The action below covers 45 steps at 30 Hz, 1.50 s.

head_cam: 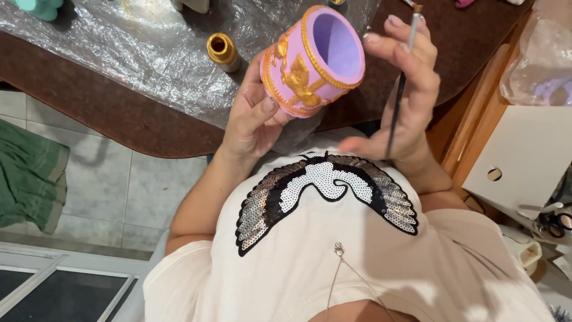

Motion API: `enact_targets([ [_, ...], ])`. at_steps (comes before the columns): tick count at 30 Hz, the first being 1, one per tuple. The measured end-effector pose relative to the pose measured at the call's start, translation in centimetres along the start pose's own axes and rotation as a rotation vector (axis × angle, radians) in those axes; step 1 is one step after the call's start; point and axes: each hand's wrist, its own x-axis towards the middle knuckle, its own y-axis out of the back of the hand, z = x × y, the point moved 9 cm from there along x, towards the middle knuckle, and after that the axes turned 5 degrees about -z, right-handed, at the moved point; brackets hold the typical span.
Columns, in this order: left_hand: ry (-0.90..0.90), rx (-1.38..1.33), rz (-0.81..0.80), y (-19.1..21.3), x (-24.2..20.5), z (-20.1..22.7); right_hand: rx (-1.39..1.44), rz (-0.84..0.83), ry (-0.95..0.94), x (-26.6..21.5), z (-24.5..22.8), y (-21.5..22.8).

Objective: Painting gold details on a small pink carousel-themed container using a fine brush

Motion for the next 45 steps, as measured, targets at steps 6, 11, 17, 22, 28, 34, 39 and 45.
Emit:
enact_targets([
  [6,-0.064,0.154,-0.079,-0.6,0.0,0.7,0.273,0.163,-0.277,2.4,-0.7,2.1],
  [11,-0.109,0.244,-0.102,-1.2,0.0,1.1,0.156,-0.142,-0.517,5.0,-1.8,0.5],
  [17,-0.187,0.41,-0.063,-1.2,-0.4,1.8,0.441,-0.167,-0.809,4.4,0.3,-1.2],
  [22,-0.117,0.579,0.019,-2.2,-0.9,2.2,0.564,-0.085,-0.878,3.1,2.7,-0.6],
  [28,-0.215,0.856,0.06,-4.1,-1.6,3.6,0.781,-0.073,-0.863,1.5,5.1,-0.3],
  [34,-0.301,0.744,-0.104,-3.6,-1.4,2.1,0.647,-0.136,-0.837,2.3,3.7,0.3],
  [39,-0.381,0.802,-0.135,-3.5,-1.5,2.4,0.692,-0.193,-0.702,3.1,2.7,0.3],
  [45,-0.396,0.832,-0.049,-3.2,-1.6,2.7,0.724,-0.188,-0.761,2.7,3.2,0.1],
])
